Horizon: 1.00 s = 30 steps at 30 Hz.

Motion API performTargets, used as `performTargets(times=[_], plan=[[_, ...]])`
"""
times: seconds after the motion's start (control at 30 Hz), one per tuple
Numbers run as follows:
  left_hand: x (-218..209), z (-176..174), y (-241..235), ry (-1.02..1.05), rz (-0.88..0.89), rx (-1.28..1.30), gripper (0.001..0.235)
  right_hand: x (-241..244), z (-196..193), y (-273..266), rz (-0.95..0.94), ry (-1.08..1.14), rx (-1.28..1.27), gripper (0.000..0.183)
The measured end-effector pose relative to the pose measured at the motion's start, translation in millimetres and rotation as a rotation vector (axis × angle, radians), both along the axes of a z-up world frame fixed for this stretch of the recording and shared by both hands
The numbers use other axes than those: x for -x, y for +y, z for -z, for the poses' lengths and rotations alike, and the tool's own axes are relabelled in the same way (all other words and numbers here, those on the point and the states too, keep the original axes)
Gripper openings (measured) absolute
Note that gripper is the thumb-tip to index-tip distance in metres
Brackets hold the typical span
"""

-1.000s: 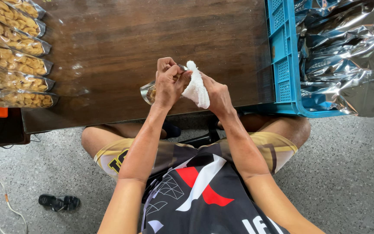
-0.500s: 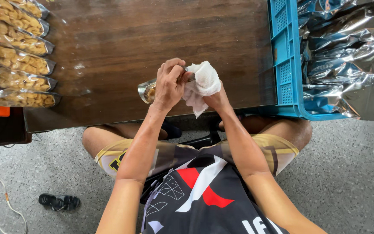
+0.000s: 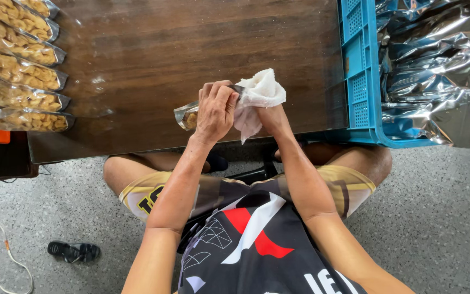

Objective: The person sits on the floor and wipes the exterior of sealed snack bags with a white cloth. They pick up each bag from a blue crate, wipe it, and place it on the table.

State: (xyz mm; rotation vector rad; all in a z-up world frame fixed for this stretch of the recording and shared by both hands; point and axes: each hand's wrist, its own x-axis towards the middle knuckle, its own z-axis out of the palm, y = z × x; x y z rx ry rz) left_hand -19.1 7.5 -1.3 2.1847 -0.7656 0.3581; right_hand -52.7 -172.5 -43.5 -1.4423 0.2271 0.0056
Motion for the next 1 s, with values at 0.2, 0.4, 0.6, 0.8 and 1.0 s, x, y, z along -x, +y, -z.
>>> performTargets(times=[0.2,0.4,0.6,0.8,1.0], plan=[[2,-9,18,0.053,0.076,0.120,0.015,-5,-3,3,-0.083,-0.154,0.129,0.021],[19,-16,73,0.061,-0.045,-0.090,0.103,-7,-11,12,-0.107,-0.264,-0.085,0.043],[35,-12,127,-0.067,-0.520,-0.058,0.083,-30,-16,84,-0.332,-0.075,-0.567,0.046],[36,12,261,-0.008,-0.757,0.292,0.083,-68,-18,196,-0.438,0.033,-0.845,0.049],[36,61,378,0.129,-0.918,0.342,0.121,-58,-14,212,-0.419,0.085,-0.893,0.053]])
